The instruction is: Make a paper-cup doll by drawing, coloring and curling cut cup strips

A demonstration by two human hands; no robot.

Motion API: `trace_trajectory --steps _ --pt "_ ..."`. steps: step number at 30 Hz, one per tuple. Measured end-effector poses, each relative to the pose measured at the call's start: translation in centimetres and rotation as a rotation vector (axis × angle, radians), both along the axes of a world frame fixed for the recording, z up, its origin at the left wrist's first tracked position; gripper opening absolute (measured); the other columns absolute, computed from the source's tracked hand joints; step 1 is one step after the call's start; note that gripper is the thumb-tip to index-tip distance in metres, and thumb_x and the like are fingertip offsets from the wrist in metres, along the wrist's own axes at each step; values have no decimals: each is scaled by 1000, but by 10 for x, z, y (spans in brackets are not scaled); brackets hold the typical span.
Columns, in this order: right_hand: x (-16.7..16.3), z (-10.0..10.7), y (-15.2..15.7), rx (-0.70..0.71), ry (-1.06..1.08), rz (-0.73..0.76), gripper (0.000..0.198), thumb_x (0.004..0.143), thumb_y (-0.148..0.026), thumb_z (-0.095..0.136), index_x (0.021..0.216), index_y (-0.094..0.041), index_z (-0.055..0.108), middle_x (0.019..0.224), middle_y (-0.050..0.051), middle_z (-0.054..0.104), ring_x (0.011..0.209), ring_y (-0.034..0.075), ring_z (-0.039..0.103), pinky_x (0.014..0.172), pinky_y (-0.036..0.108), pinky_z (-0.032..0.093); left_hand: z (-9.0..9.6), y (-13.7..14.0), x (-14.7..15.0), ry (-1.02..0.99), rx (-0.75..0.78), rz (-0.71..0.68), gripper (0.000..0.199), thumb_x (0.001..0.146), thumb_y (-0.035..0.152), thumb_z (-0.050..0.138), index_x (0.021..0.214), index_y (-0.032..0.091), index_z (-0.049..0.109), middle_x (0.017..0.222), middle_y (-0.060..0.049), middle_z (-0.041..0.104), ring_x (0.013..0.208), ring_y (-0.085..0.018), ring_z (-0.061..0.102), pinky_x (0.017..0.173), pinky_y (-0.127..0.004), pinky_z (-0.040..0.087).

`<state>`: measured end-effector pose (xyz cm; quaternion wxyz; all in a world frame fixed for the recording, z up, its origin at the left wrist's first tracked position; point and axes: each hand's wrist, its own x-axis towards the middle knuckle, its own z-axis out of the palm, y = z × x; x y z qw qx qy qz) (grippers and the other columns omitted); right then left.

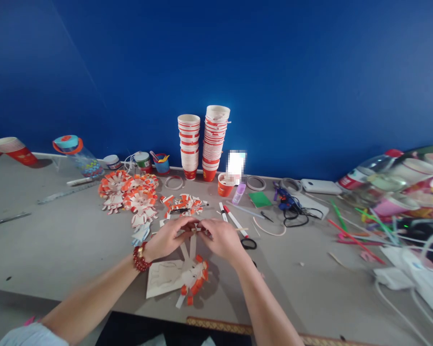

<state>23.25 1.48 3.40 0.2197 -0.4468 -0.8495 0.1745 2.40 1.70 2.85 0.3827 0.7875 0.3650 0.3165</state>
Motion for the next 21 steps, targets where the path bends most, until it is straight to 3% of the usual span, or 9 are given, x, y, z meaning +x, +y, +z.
trace_trajectory --steps 10,15,18,21 --pt "-3 -1 -2 -20 -4 -49 9 89 -21 56 89 -22 65 80 3 65 74 17 59 65 25 38 -4 3 -3 -7 -10 -10 41 87 13 53 127 22 52 110 -6 67 96 -18 65 89 -31 51" --pt "-5 -1 -2 -14 20 -22 12 90 -20 54 88 -23 66 80 2 66 76 17 59 65 24 37 -4 5 -3 62 -61 -12 16 88 22 55 100 19 65 92 -3 69 81 -16 63 70 -23 48" --pt "-5 -2 -1 -2 14 -3 13 90 -19 53 87 -23 65 78 2 66 76 17 59 65 25 36 -4 5 -3 126 -95 -3 20 91 30 52 87 17 66 75 -1 66 67 -13 58 60 -22 42" --pt "-6 -3 -2 43 -5 24 15 91 -18 52 84 -22 64 77 2 66 77 18 58 66 26 36 -5 4 -3 65 -168 -5 25 92 36 51 88 16 65 72 0 64 66 -13 58 60 -22 42"
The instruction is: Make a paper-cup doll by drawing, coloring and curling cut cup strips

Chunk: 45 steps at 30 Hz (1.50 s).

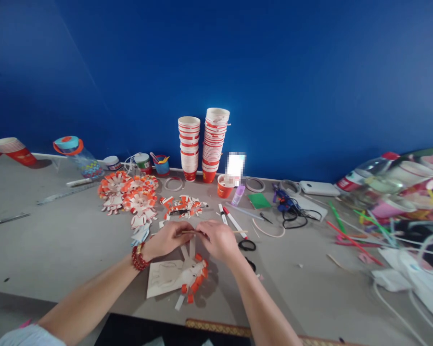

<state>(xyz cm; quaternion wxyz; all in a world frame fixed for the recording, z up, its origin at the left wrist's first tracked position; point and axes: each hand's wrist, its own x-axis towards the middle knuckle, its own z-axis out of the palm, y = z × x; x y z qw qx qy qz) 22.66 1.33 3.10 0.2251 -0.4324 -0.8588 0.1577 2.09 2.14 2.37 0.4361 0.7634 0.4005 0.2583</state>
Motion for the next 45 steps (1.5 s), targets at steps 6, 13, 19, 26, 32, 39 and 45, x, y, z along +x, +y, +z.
trace_trajectory --steps 6,13,19,26,32,39,45 --pt "-2 -2 -1 126 -49 57 23 94 -19 46 77 -21 63 73 4 63 75 19 55 68 27 36 -4 0 0 -121 -103 18 34 94 42 46 79 15 61 68 -1 63 64 -14 58 61 -22 43" --pt "-1 0 -1 62 42 73 12 88 -15 52 84 -21 62 78 3 65 77 18 57 68 26 38 -4 0 -1 -3 -1 19 24 93 35 49 88 16 64 69 0 63 63 -13 57 58 -21 40" --pt "-1 -1 -1 -5 14 1 12 89 -16 53 86 -20 63 78 2 67 73 16 59 62 24 35 1 -1 1 99 149 45 19 92 28 52 86 17 66 71 1 64 63 -12 55 57 -21 35" --pt "-1 -6 0 102 -81 -3 12 89 -19 54 82 -19 63 74 4 67 71 18 59 61 26 34 2 -2 2 100 188 43 14 91 22 53 88 18 67 79 -1 69 72 -14 61 64 -21 40" --pt "-1 -7 1 124 -46 8 10 87 -16 55 80 -19 62 70 2 65 67 17 57 59 25 34 4 -1 1 42 167 38 18 93 27 52 93 17 67 86 -3 70 75 -14 61 65 -21 41" --pt "-1 -9 1 107 -26 13 13 91 -20 53 82 -20 63 70 1 64 68 15 57 60 24 33 2 0 0 158 267 18 23 95 29 49 88 17 67 78 -2 68 72 -15 60 67 -24 40" --pt "-4 -8 -2 183 -92 -32 15 88 -19 54 77 -21 63 66 0 63 65 15 56 58 26 29 1 1 2 194 336 24 23 97 27 47 87 18 66 80 -3 68 80 -18 61 76 -27 42"
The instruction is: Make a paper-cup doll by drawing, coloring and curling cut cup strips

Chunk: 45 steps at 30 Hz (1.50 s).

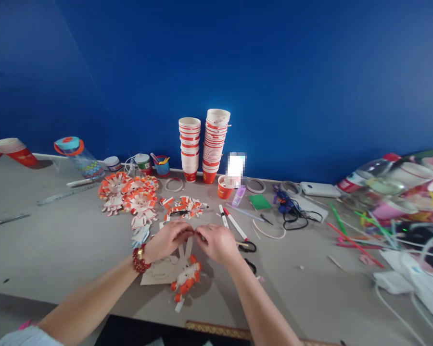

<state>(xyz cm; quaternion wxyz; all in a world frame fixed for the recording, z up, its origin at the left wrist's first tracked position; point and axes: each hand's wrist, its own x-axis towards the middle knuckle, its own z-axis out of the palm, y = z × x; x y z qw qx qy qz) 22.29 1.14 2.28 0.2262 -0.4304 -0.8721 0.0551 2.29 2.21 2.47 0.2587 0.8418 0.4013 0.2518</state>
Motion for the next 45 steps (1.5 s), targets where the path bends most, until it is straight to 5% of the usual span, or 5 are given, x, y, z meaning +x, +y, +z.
trace_trajectory --steps 7,15,26,33,45 --pt "-2 -3 0 90 0 31 15 83 -15 53 69 -20 57 63 0 61 62 14 53 58 26 29 -1 -1 0 -22 45 8 24 97 26 46 87 18 66 82 -4 67 82 -18 60 77 -27 41" --pt "-1 -4 1 100 1 82 17 84 -15 53 68 -20 57 63 0 60 63 14 52 57 25 30 -4 2 -2 -161 -140 29 41 100 35 37 74 15 62 69 0 60 65 -12 53 62 -22 40" --pt "1 -3 2 88 0 88 17 84 -17 53 68 -20 58 63 1 60 63 15 53 58 25 31 6 2 -7 -143 -211 -94 25 93 35 53 96 18 70 86 -4 70 76 -15 61 67 -22 43" --pt "0 -1 1 65 28 88 17 82 -13 54 67 -20 58 62 0 60 62 14 52 58 25 31 4 2 -6 -111 -91 -34 19 92 22 53 90 19 72 79 -2 70 76 -15 59 69 -22 40" --pt "0 -1 2 55 80 45 15 81 -12 54 69 -21 58 63 0 60 62 15 53 58 25 33 3 -3 0 -255 -164 68 11 88 23 58 91 18 68 88 -2 71 80 -15 64 70 -21 46"
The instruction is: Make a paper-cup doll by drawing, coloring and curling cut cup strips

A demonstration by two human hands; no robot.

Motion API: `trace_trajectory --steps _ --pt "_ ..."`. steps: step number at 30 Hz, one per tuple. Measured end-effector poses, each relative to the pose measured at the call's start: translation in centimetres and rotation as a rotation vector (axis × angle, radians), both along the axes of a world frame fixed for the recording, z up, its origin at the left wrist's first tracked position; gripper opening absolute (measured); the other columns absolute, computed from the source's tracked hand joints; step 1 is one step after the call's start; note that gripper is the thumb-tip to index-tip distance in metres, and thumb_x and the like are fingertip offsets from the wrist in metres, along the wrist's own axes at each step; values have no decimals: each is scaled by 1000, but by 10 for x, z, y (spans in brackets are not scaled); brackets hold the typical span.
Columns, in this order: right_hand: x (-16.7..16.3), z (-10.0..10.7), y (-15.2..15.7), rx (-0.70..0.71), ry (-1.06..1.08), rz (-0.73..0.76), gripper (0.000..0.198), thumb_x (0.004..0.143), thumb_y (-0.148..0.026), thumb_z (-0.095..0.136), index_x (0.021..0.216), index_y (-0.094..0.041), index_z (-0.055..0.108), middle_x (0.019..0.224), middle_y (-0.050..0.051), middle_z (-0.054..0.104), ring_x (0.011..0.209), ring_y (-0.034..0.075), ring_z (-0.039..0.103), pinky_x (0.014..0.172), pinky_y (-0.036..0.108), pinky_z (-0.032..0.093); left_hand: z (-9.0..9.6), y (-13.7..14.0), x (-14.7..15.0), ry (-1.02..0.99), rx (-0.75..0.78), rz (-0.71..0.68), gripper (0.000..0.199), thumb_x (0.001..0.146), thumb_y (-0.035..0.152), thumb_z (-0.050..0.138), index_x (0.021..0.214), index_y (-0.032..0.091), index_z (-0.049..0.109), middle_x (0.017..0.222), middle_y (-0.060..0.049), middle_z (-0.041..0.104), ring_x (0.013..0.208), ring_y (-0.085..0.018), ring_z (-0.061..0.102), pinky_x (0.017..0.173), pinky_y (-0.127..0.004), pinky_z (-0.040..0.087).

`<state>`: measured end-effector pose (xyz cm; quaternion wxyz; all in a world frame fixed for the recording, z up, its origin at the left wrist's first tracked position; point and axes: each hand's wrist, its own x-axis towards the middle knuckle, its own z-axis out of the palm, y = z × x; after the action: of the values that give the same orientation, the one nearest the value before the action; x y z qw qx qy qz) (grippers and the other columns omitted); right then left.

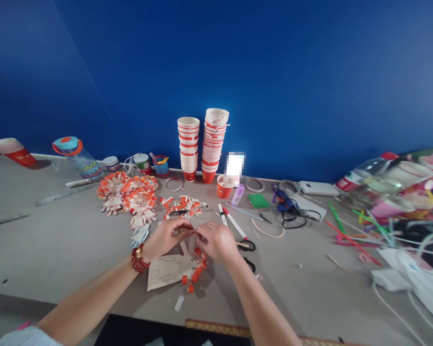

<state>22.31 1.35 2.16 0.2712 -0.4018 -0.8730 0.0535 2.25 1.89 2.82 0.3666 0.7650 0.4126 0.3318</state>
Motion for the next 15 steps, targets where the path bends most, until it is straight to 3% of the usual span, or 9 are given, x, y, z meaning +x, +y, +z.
trace_trajectory --steps 9,15 --pt "0 -2 0 -71 28 14 15 82 -13 54 69 -20 59 63 0 58 62 14 52 58 24 32 -3 0 -1 -9 -34 -44 7 88 20 57 85 17 63 81 -1 67 75 -13 61 66 -20 45" --pt "-1 2 -1 -38 -29 15 12 80 -13 55 71 -20 59 63 0 59 62 15 51 57 24 30 -4 0 0 15 -7 -43 8 83 12 56 81 17 61 76 0 64 71 -12 57 64 -20 43"
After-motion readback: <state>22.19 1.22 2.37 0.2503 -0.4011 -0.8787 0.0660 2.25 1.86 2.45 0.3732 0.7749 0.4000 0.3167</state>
